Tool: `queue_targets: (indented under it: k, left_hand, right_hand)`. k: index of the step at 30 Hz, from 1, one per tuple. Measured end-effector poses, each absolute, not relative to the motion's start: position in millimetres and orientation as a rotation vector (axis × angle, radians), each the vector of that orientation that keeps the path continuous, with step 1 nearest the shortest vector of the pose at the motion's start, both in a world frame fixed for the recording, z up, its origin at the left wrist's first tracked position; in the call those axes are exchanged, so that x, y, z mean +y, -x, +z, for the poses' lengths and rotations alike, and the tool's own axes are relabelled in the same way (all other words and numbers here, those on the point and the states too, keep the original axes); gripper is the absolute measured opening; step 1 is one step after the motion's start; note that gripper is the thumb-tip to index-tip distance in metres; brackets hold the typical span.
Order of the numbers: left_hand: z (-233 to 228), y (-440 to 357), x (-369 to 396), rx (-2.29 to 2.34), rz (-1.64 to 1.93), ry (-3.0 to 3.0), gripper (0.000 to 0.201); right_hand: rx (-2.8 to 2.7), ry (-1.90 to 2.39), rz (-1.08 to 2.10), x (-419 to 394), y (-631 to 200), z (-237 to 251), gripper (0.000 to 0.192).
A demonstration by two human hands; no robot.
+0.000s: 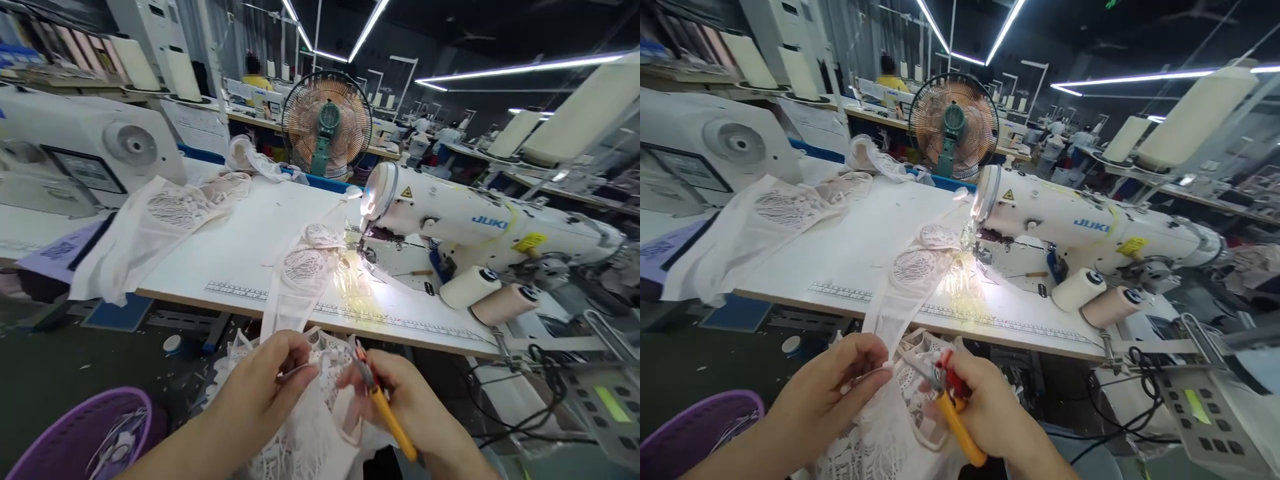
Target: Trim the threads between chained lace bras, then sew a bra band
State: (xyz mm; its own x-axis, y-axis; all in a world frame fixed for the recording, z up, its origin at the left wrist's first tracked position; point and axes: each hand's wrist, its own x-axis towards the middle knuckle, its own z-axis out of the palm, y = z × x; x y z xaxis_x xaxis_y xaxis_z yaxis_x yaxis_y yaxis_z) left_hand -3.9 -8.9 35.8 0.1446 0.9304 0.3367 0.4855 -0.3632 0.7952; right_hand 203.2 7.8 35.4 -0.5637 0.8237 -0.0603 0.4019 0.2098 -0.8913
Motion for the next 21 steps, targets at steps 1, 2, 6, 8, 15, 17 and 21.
queue_targets:
  k: [1, 2, 6, 8, 15, 17, 21]
  left_hand:
    - [34, 1, -9, 1.325, 1.132, -1.921, 0.003]
    - [33, -2, -8, 1.295, 1.126, -1.934, 0.007]
    - [34, -6, -9, 1.243, 1.139, -2.048, 0.011]
    - [36, -6, -10, 1.272, 1.143, -2.061, 0.010]
    - [36, -3, -8, 1.360, 0.936, -1.676, 0.014]
    - [35, -2, -6, 1.304, 0.838, -1.598, 0.020]
    - [36, 1, -3, 1.245, 0.809, -1.436, 0.029]
  right_hand:
    - [-1.960, 1.080, 1.329, 11, -201, 36, 0.017]
    - [-1.860, 1.017, 1.362, 15, -198, 37, 0.016]
    - [-1.659, 0.879, 1.483, 25, -181, 35, 0.014]
    - [-1.634, 0.849, 1.519, 27, -175, 34, 0.014]
    - [-1.738, 0.852, 1.255, 28, -167, 32, 0.012]
    - [-1.749, 0.850, 1.219, 29, -165, 31, 0.011]
    - [-1.759, 0.874, 1.278, 33, -164, 29, 0.011]
